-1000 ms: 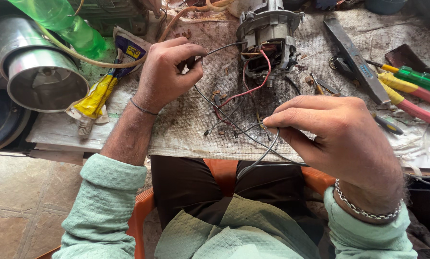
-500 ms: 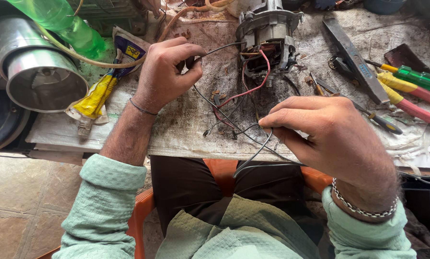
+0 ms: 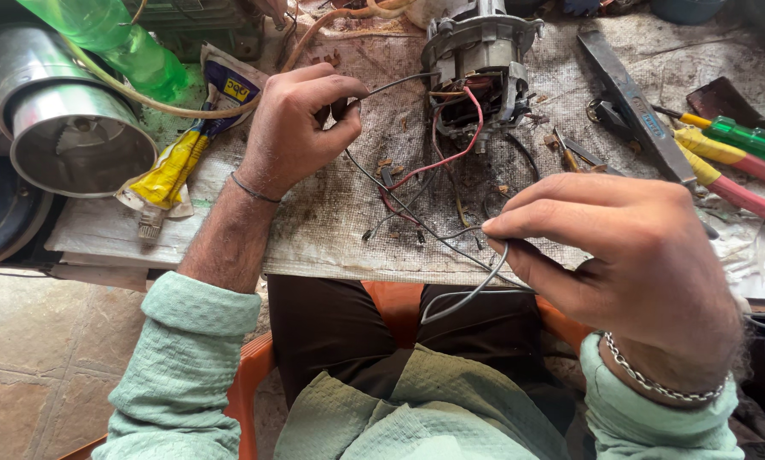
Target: The person sits at a cluttered workbench and works on a small electric motor from a disassembled appliance. They first bend and position a black wire against the motor, then use a green-handled screwdriver to turn a fastener on the motor housing, steadying the motor with the other hand.
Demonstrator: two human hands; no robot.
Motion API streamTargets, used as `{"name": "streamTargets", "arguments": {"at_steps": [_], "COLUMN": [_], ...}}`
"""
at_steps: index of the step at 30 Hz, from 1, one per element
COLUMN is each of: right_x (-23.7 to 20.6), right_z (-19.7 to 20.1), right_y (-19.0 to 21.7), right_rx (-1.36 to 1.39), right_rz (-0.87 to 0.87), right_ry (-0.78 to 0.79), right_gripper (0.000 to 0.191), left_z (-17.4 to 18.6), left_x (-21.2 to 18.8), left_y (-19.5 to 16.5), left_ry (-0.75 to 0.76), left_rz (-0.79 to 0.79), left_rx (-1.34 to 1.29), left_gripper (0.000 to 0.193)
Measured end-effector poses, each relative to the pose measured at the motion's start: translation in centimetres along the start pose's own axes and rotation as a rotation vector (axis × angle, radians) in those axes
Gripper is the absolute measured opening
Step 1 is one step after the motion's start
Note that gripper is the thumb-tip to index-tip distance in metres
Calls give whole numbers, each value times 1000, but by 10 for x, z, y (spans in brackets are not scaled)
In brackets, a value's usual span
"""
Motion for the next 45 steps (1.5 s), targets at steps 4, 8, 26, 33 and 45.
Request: {"name": "streamTargets", "arguments": {"at_steps": [4, 8, 26, 33, 45], "right_x": [8, 15, 21, 10, 6], "right_z": [1, -11, -21, -28, -31], "right_y": [10, 19, 44, 32, 31], "right_rx": [73, 109, 112, 104, 101], "right_rz": [38, 54, 149, 154, 166], "right_ry": [-25, -12, 15, 24, 52], "right_gripper": [24, 25, 29, 31, 28], "left_z": [9, 12, 21, 4, 0], "left_x": [15, 19, 30, 21, 19], "left_y": [-11, -13, -24, -23, -24], "left_ry": [1, -1, 8, 6, 6], "left_rz": [7, -21, -10, -5, -2], "left_rx": [2, 6, 2, -11, -3], "left_gripper": [20, 21, 20, 20, 19]}}
Point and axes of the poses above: each hand's wrist, its own x-axis towards the middle knuckle, its own z-axis out of the back of the hand, y = z × x, the point moved 9 cm from there along x, towards the middle knuckle, and after that the axes turned 13 degrees about -y, right-handed, at the moved point
